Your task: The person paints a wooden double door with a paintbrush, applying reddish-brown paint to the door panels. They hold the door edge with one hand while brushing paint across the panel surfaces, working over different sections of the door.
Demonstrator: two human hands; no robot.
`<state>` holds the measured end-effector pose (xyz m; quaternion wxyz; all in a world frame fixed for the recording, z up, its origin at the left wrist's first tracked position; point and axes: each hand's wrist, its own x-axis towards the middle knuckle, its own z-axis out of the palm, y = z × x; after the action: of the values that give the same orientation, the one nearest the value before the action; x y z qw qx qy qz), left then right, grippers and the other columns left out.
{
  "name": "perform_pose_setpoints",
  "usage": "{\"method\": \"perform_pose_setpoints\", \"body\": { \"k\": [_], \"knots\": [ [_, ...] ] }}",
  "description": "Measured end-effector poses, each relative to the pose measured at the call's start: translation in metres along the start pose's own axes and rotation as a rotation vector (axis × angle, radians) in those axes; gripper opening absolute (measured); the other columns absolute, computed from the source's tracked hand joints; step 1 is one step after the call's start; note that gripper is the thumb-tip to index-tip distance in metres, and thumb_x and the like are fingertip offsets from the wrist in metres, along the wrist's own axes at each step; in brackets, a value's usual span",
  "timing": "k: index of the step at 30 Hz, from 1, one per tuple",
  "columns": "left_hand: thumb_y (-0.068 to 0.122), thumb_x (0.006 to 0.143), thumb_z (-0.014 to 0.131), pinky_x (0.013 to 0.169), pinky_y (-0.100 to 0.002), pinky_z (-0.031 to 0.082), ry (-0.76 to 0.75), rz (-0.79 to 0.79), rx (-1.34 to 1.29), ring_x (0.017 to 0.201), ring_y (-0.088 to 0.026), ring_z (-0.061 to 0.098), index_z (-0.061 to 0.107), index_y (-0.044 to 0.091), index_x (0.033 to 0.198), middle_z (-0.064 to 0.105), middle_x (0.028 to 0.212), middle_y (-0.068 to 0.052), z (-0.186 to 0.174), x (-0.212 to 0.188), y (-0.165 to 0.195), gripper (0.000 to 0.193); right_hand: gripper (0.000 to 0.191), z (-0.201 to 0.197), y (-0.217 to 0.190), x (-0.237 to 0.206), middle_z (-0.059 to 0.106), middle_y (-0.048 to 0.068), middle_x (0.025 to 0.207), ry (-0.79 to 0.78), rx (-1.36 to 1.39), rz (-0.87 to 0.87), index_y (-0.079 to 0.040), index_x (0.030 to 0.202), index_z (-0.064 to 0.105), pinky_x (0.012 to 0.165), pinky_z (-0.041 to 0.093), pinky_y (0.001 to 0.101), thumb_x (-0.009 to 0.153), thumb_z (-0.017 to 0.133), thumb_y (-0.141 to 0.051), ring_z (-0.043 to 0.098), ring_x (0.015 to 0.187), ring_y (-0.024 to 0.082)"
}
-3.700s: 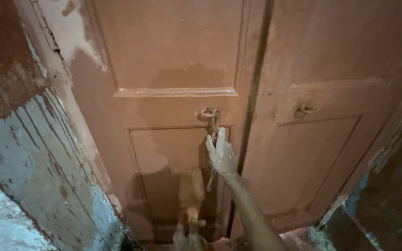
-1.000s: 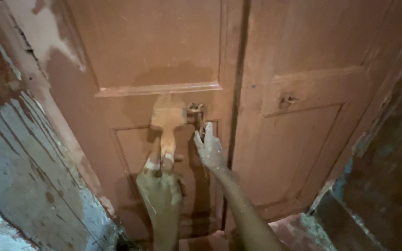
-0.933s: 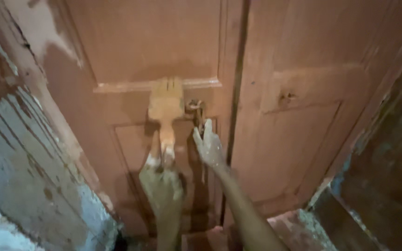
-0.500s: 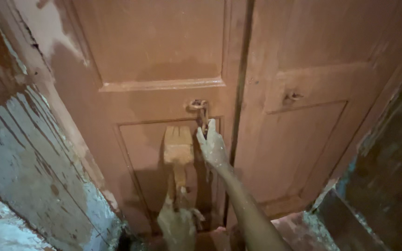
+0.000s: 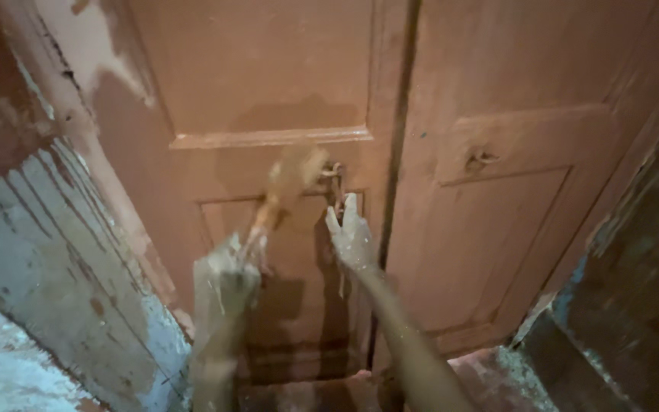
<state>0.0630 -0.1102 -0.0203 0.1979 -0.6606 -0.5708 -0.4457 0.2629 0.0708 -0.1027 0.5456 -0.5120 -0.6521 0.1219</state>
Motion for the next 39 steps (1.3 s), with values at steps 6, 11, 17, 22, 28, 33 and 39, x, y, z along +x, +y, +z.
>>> {"method": "perform_pose_setpoints", "body": {
  "k": [6,11,17,22,28,33,39],
  "knots": [
    [0.018,0.096,0.054,0.043,-0.044,0.047,-0.071,-0.339,-0.315,0.046,-0.030,0.063,0.071,0.004,0.095,0.061,0.055,-0.016,-0.030,-0.011,0.005,0.022,0.059,0.005,0.004,0.005,0.069,0.027,0.088,0.032,-0.054,0.009,0.006,0.140,0.041,0.069,0.051,0.0558,0.101,0.060,-0.034,0.068,0.082,0.046],
    [0.014,0.106,0.058,0.052,-0.034,0.046,-0.029,0.335,0.859,0.058,-0.018,0.061,0.073,0.002,0.104,0.062,0.073,-0.007,-0.024,0.007,-0.007,0.019,0.057,0.005,0.004,0.002,0.070,0.023,0.088,-0.003,0.013,0.080,0.003,0.140,0.041,0.068,0.053,0.0531,0.099,0.057,-0.034,0.071,0.078,0.044],
    [0.023,0.096,0.064,0.058,-0.047,0.050,0.021,-0.380,0.077,0.064,-0.036,0.066,0.072,0.003,0.107,0.068,0.073,-0.021,-0.059,-0.010,-0.019,0.025,0.044,-0.004,-0.005,0.001,0.071,0.023,0.087,0.035,0.019,-0.024,0.001,0.126,0.049,0.068,0.052,0.0530,0.101,0.060,-0.033,0.070,0.081,0.043],
    [0.018,0.095,0.066,0.067,-0.050,0.053,0.251,-0.366,0.267,0.075,-0.040,0.066,0.071,-0.002,0.105,0.067,0.083,-0.023,-0.056,-0.048,-0.023,0.023,0.043,-0.012,-0.020,-0.003,0.069,0.020,0.076,-0.050,0.063,0.144,-0.002,0.128,0.048,0.060,0.052,0.0501,0.100,0.058,-0.033,0.071,0.068,0.038],
    [0.012,0.090,0.063,0.068,-0.047,0.055,0.153,0.077,0.558,0.074,-0.033,0.066,0.063,-0.005,0.121,0.068,0.089,-0.019,0.045,-0.043,-0.007,0.036,0.042,-0.011,-0.019,-0.004,0.068,0.021,0.075,-0.026,0.067,0.064,0.000,0.126,0.046,0.056,0.052,0.0479,0.102,0.058,-0.032,0.070,0.063,0.035],
    [0.013,0.086,0.067,0.067,-0.050,0.054,0.006,-0.300,-0.223,0.077,-0.038,0.070,0.062,0.011,0.132,0.072,0.091,-0.018,0.041,-0.080,0.025,0.046,0.040,0.001,0.002,-0.002,0.071,0.022,0.084,0.031,0.029,-0.017,0.001,0.124,0.049,0.065,0.052,0.0523,0.102,0.060,-0.031,0.071,0.077,0.040],
    [0.009,0.090,0.062,0.068,-0.048,0.055,-0.089,-0.437,-0.245,0.079,-0.036,0.072,0.069,0.018,0.119,0.073,0.088,-0.020,0.015,-0.056,0.033,0.031,0.048,0.006,0.010,0.001,0.072,0.024,0.090,0.040,-0.001,-0.020,0.003,0.133,0.046,0.070,0.052,0.0523,0.101,0.059,-0.032,0.071,0.082,0.043]
  ]
}}
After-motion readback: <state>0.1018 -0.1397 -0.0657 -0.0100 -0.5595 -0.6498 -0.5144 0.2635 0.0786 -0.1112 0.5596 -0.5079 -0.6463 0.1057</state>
